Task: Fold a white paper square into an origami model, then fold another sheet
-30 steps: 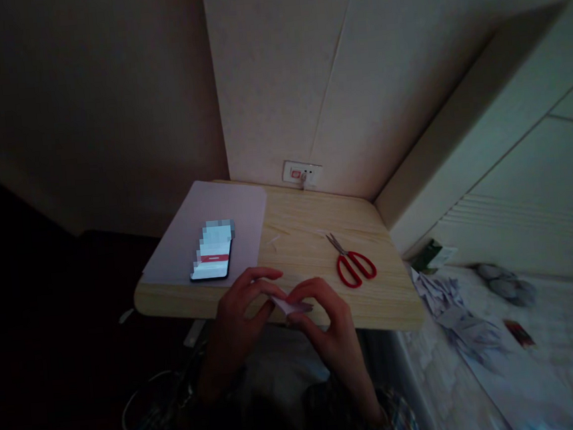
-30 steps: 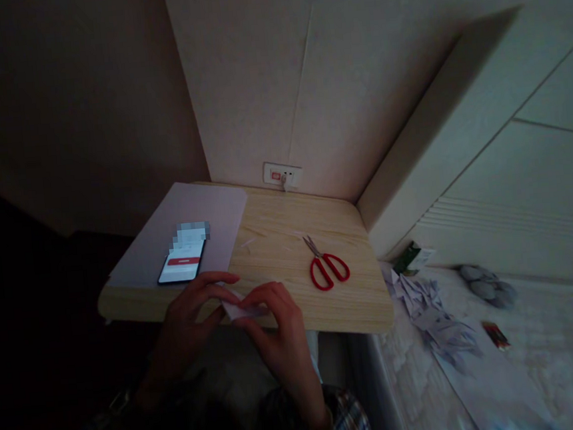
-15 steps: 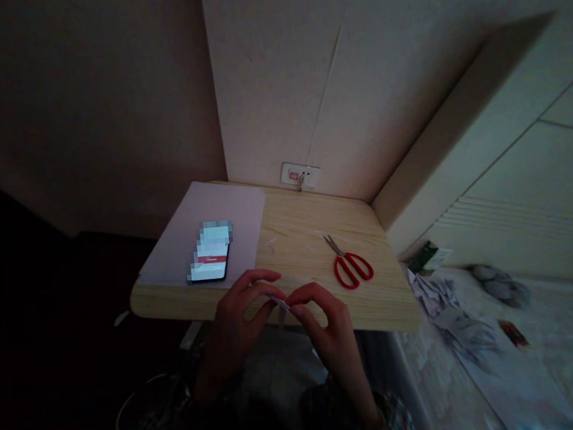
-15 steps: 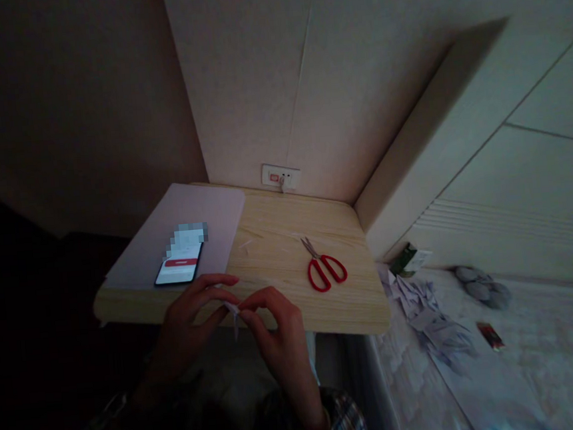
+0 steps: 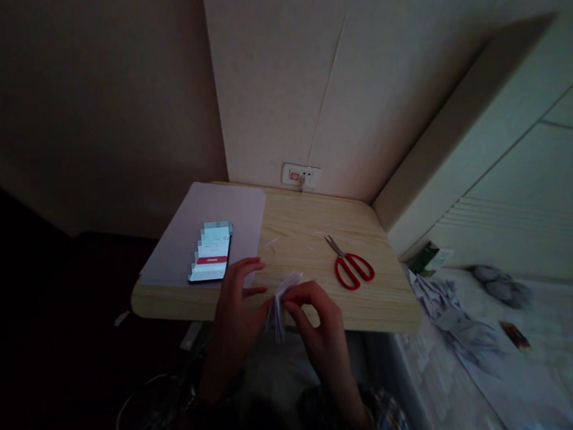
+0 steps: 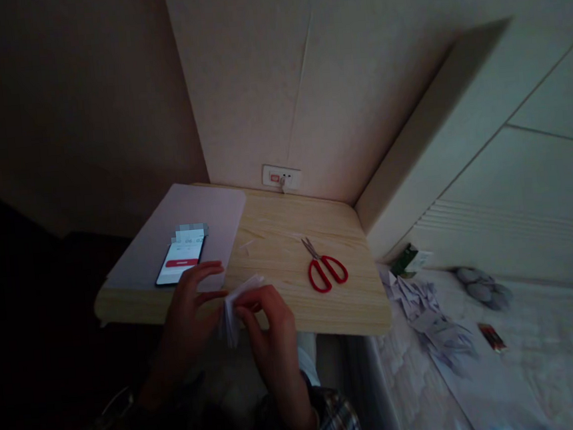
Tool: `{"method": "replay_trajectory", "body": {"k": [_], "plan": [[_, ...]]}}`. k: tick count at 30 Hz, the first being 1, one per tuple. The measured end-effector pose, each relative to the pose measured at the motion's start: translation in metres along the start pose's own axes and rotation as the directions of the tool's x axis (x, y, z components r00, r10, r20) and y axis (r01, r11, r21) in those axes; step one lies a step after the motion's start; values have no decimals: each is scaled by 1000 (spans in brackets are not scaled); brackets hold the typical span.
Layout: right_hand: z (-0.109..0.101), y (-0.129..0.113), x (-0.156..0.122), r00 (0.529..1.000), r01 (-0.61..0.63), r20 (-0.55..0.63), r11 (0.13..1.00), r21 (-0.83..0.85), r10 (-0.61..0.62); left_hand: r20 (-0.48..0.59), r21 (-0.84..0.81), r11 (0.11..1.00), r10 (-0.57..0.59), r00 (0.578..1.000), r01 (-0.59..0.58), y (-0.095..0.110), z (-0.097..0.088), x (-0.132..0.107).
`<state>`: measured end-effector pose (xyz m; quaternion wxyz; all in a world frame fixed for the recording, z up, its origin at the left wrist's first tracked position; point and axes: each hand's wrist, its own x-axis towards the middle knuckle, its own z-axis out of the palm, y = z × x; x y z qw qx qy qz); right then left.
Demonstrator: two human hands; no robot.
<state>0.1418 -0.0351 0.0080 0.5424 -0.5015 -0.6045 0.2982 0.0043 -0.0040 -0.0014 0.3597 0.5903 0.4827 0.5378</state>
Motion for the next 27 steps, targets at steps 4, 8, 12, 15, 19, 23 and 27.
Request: {"method": "replay_trajectory", "body": {"k": [4,8,12,15,19,23,27], "plan": [[5,3,-1,1000,14,-23,1000,-15,-15,103,-38,992,-118,988,122,4,0,0],[4,4,-1,999,27,-44,999,-21,-27,227,-62,988,-127,966,144,11,-1,-4],[3,2,-1,997,12,-73,1000,-8,-13,266,-61,989,-112,957,132,16,-3,-6],[3,-1,-1,998,-4,-71,1000,-17,3,266,-80,987,-114,957,140,18,-4,-6],[4,-3,-2,998,-18,-59,999,-31,16,249,-103,978,-150,957,180,16,-3,-5],[4,-6,-2,999,-9,-49,999,-31,7,229,-105,972,-183,956,211,15,-2,-5],[3,-8,-1,999,-22,-34,1000,7,22,238,-190,946,-216,947,263,16,-3,-3]]}}
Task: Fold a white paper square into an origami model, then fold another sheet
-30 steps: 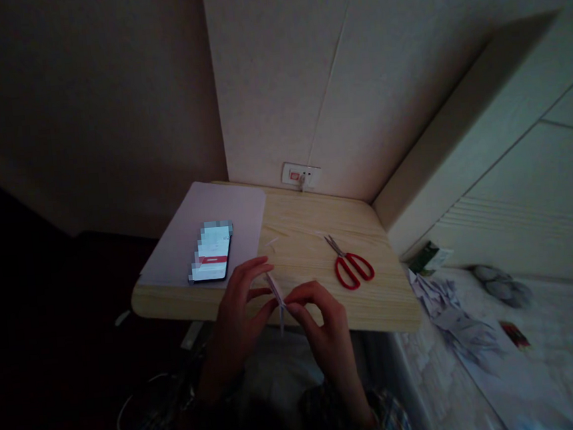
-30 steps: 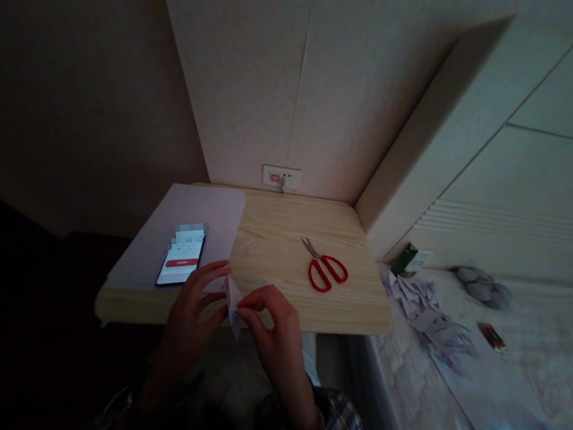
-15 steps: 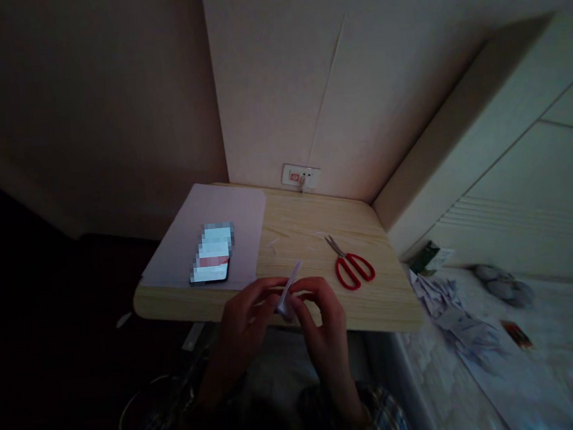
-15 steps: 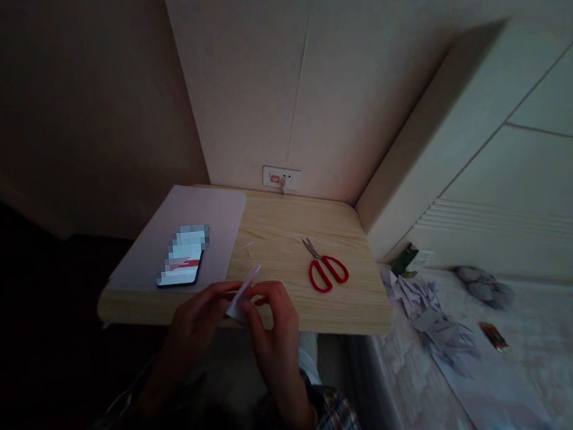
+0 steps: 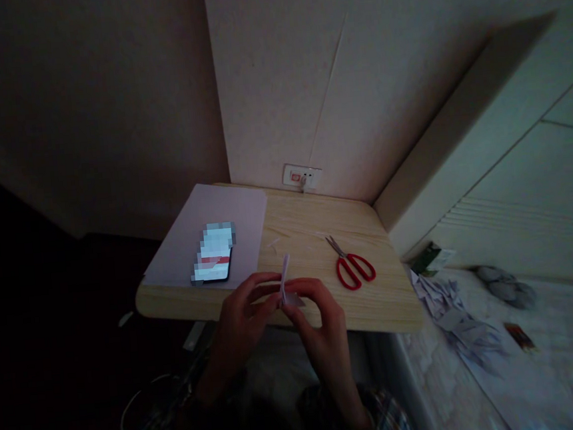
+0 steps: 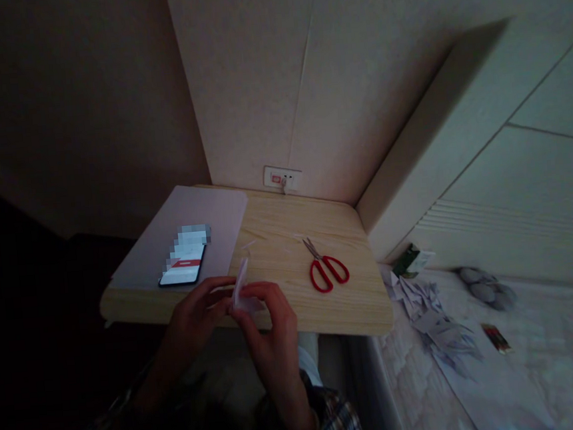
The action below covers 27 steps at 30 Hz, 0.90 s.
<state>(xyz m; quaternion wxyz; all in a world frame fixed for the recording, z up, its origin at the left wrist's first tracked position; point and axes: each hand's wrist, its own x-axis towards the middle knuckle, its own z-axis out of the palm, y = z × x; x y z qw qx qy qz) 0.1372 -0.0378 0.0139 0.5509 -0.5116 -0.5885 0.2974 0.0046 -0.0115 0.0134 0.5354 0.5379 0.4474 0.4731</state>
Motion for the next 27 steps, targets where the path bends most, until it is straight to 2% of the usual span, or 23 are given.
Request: {"method": "replay_trajectory", "body": {"k": [4,9,15,19,22,27], "plan": [[-3,-1,0,1000,-8,25,1000,22,8,20,-70,998,-7,1000,8,0,-3,1],[-6,1,-2,1000,17,-23,1000,-16,-17,-3,-124,992,9,1000,-9,-6,-4,0],[-6,7,-3,979,130,-127,968,-212,-160,-64,-152,986,-81,995,71,2,3,-4],[-5,9,-5,962,186,-127,921,-342,-242,35,-203,973,-105,994,110,6,6,-6],[-6,9,-5,960,187,-129,912,-366,-248,79,-140,982,-115,990,125,2,5,-5],[-5,11,-5,963,125,-190,945,-303,-189,-15,-138,987,-80,997,77,-4,2,0]]}}
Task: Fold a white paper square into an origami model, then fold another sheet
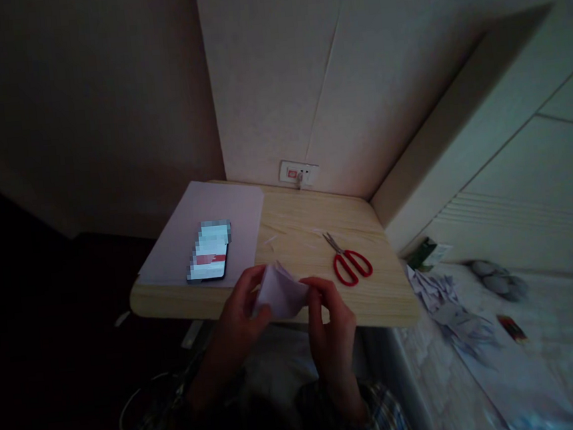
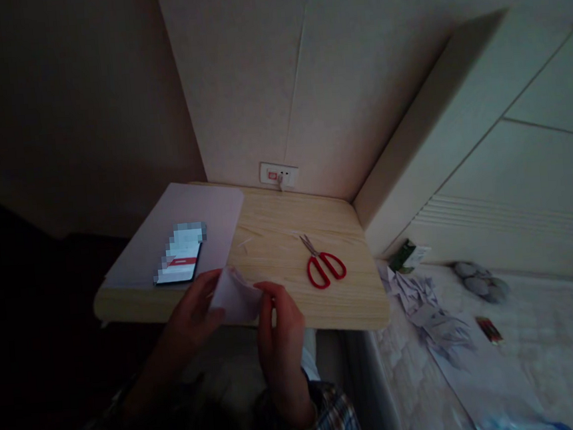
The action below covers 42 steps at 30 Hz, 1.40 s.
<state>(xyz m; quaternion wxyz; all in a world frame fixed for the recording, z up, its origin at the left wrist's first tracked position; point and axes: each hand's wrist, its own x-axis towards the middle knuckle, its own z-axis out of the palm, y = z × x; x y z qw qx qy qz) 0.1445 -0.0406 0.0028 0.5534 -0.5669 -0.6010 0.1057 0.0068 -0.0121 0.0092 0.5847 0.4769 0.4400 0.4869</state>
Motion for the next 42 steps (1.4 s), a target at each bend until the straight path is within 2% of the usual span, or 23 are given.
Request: {"method": "replay_trajectory", "body": {"k": [5,10,13,16,19,21,24,30,36,42], "plan": [[3,3,1,993,-118,43,988,95,114,-43,42,999,-16,999,18,2,-1,3],[-1,4,6,995,-26,96,982,188,8,-5,6,996,89,996,-89,3,-4,3],[-3,5,7,994,-12,105,969,245,-14,-81,-46,990,133,988,-137,3,-4,4],[-3,5,6,995,-6,101,961,276,-23,-150,-191,981,6,989,-35,6,-2,3],[-3,7,4,992,-16,124,957,288,-20,-96,-325,940,-145,985,107,10,-1,0],[-2,7,4,988,-31,152,952,304,-17,-36,-327,931,-186,982,165,10,-3,0],[-3,9,4,983,-49,181,946,321,-11,48,-229,946,-223,974,228,5,-7,3],[-7,10,5,985,-43,170,955,294,-8,96,-87,953,-282,955,290,-2,-10,8],[-14,6,9,971,-19,234,961,277,-49,149,-47,954,-287,946,297,7,-4,5],[-22,3,7,945,57,299,966,251,-133,-20,-98,960,-265,964,262,13,-3,6]]}}
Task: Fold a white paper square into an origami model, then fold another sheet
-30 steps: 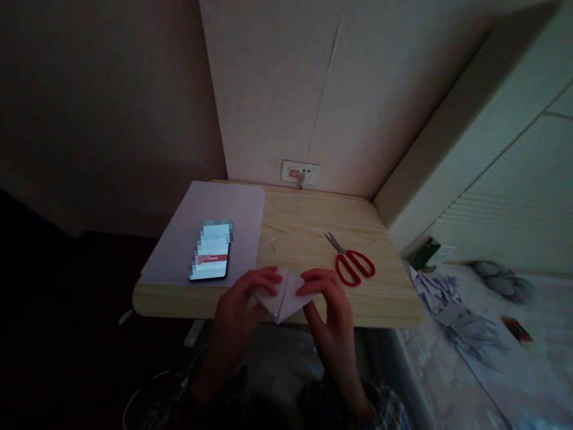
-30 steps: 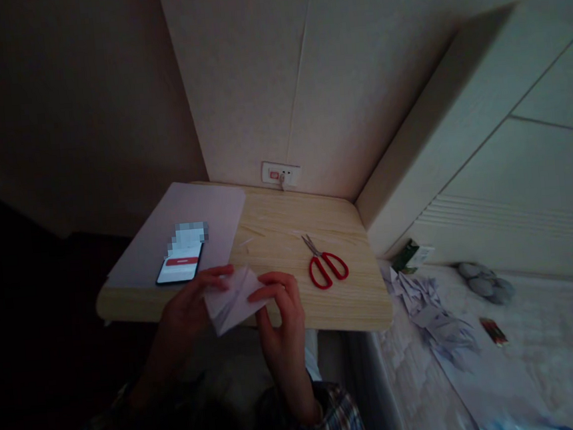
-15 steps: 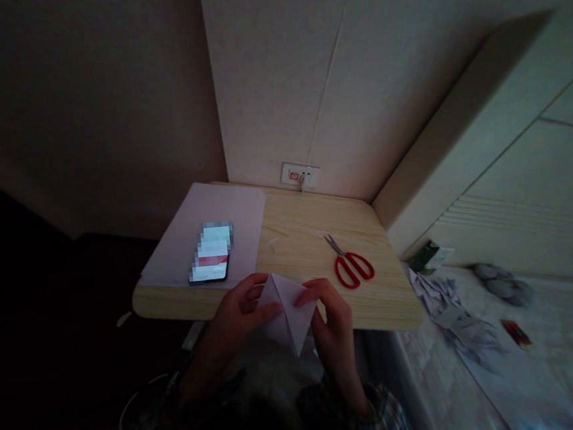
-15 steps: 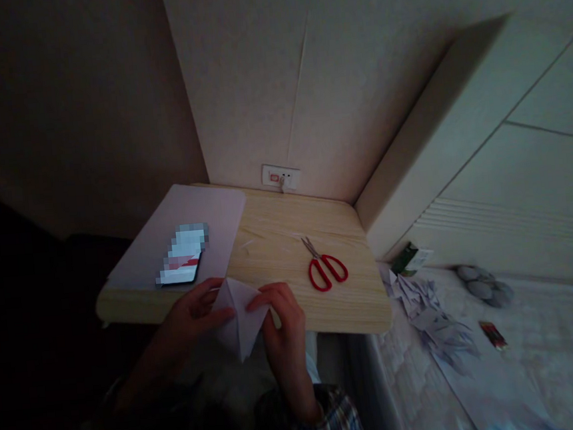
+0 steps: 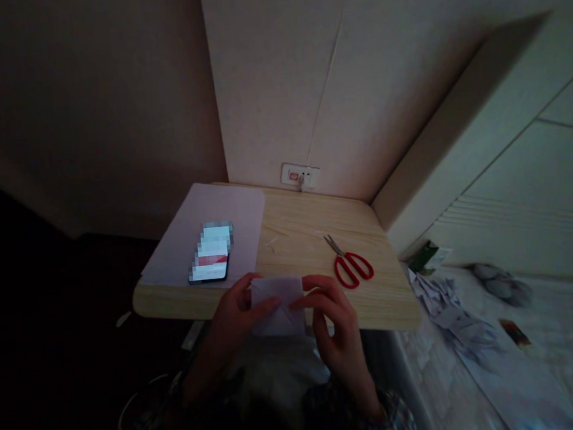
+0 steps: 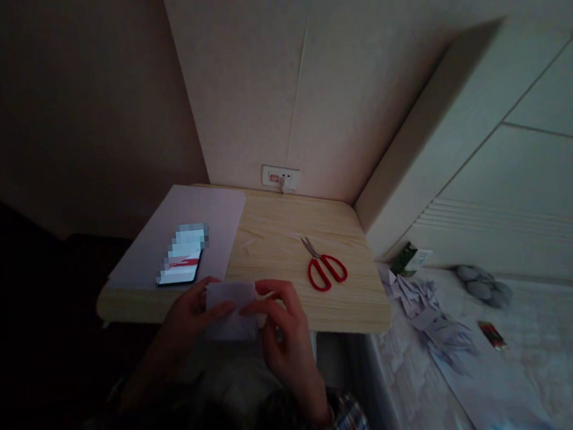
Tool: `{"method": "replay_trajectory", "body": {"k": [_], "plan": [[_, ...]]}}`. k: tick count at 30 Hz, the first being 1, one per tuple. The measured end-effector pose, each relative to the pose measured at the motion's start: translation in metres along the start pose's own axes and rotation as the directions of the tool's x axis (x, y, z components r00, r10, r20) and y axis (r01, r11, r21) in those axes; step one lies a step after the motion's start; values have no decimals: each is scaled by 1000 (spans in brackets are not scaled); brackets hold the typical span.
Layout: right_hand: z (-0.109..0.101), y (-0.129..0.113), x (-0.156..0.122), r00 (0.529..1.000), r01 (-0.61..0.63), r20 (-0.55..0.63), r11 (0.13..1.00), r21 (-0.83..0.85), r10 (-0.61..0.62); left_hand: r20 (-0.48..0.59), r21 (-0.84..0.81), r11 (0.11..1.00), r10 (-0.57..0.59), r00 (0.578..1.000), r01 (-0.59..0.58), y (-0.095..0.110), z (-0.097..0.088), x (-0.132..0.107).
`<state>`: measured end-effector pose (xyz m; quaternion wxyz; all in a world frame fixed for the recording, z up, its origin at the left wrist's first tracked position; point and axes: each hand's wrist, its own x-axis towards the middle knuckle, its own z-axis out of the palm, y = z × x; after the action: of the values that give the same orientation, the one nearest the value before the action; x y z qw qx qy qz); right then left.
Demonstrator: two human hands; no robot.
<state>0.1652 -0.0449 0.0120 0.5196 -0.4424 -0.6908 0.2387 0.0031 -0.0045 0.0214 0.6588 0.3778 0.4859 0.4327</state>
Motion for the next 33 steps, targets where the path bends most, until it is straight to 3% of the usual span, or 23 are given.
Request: {"method": "replay_trajectory", "body": {"k": [3,7,17,28,33], "plan": [[2,-2,-1,1000,6,21,999,-31,-5,-27,-69,997,42,999,-44,-1,-1,-1],[5,-2,0,1000,6,29,999,-43,-5,-29,-111,994,10,1000,-14,-4,-4,-2],[0,-3,0,996,-13,86,999,-36,16,-41,-94,995,17,999,-21,-6,-6,-3],[5,1,-1,999,26,-43,995,-93,-30,-93,-67,998,-5,996,-1,-2,0,-6],[6,1,0,995,-12,-98,996,-84,4,-89,-34,999,4,996,-7,-1,2,-7]]}}
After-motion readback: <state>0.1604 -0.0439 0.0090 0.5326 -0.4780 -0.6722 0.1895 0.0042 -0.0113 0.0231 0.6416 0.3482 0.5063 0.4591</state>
